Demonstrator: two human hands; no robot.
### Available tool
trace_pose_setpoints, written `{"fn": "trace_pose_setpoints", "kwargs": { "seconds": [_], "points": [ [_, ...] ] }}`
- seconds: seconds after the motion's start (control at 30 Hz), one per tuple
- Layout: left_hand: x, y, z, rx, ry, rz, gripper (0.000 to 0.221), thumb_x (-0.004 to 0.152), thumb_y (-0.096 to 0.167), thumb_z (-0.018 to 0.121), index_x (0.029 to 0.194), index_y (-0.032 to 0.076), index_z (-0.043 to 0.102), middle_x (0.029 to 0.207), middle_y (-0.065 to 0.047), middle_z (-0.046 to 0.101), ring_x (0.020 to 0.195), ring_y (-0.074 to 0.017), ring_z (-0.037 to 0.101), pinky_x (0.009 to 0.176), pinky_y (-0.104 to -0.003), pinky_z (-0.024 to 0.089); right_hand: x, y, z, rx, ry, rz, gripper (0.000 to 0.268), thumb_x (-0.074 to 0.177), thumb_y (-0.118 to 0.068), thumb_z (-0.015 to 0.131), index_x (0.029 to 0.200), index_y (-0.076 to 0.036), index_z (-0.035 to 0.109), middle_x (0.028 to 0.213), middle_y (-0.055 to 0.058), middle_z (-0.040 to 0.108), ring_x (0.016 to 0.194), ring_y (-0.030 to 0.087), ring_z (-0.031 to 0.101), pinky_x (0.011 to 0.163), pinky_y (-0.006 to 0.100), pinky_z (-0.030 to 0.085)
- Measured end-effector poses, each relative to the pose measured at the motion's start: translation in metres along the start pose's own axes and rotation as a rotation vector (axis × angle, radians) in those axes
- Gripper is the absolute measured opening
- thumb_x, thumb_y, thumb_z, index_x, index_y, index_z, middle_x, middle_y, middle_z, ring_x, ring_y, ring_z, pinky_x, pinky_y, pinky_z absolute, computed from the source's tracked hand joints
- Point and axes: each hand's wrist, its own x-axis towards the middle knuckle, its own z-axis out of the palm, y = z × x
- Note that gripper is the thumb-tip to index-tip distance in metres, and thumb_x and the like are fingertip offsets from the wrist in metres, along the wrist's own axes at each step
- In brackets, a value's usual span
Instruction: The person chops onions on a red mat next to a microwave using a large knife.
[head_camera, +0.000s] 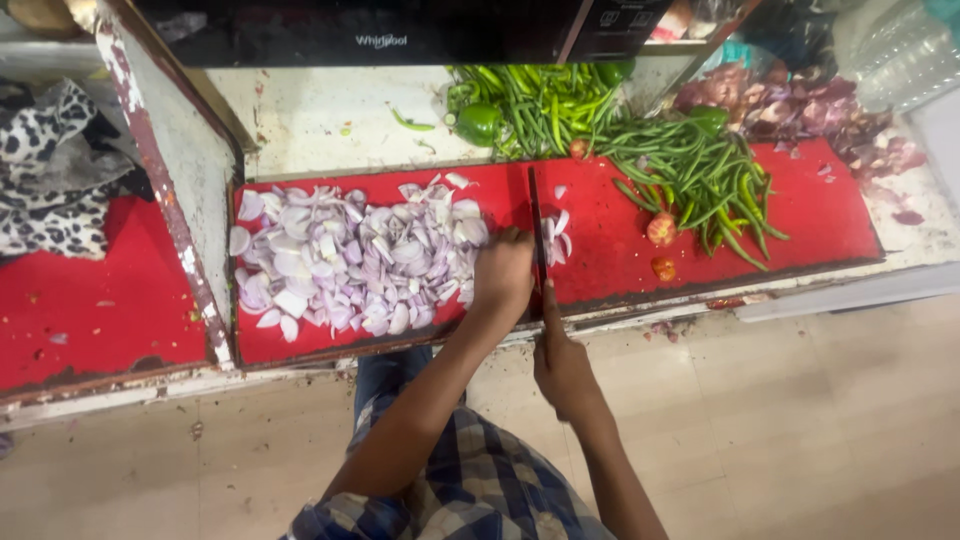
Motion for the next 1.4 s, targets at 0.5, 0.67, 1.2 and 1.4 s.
{"fn": "trace_pose_setpoints", "kwargs": {
  "seconds": [0.5,0.67,1.2,1.4],
  "points": [
    [0.001,0.007,-0.005,-0.054,-0.026,-0.101,0.037,0.065,-0.004,0.075,0.100,0.003,0.063,0.105,-0.018,0.067,0.096,-0.0390,0.067,0.078,-0.047,0.057,0.014,-0.011,-0.024,0.031,-0.078,0.093,0.077,0.098,-0.012,0.044,0.164,-0.027,0.008,0.073,0.025,0.069,0.058,0.038,0.069,0.061,0.048,0.053],
    [0.009,0.006,-0.006,-0.100,0.066,-0.005,0.038,0.062,-0.009,0.070,0.097,0.004,0.062,0.101,-0.018,0.067,0.098,-0.0394,0.066,0.082,-0.048,0.056,0.009,0.017,0.002,0.007,0.010,0.015,0.077,0.097,-0.010,0.045,0.164,-0.021,0.009,0.067,0.025,0.066,0.060,0.041,0.068,0.060,0.050,0.052],
    [0.007,0.009,-0.026,-0.171,0.004,0.017,0.034,0.065,-0.010,0.065,0.095,0.004,0.059,0.093,-0.019,0.068,0.091,-0.0421,0.066,0.076,-0.052,0.053,-0.009,-0.063,-0.064,0.106,-0.166,0.322,0.073,0.099,-0.014,0.041,0.163,-0.037,0.015,0.059,0.021,0.063,0.038,0.031,0.056,0.041,0.045,0.051],
    [0.011,0.006,-0.019,-0.223,0.032,-0.023,0.031,0.071,-0.010,0.065,0.097,0.006,0.059,0.090,-0.018,0.068,0.089,-0.0414,0.067,0.075,-0.052,0.052,-0.005,-0.063,-0.062,0.077,-0.143,0.272,0.070,0.100,-0.018,0.043,0.162,-0.036,0.016,0.061,0.017,0.066,0.036,0.026,0.058,0.040,0.042,0.052]
  ]
}}
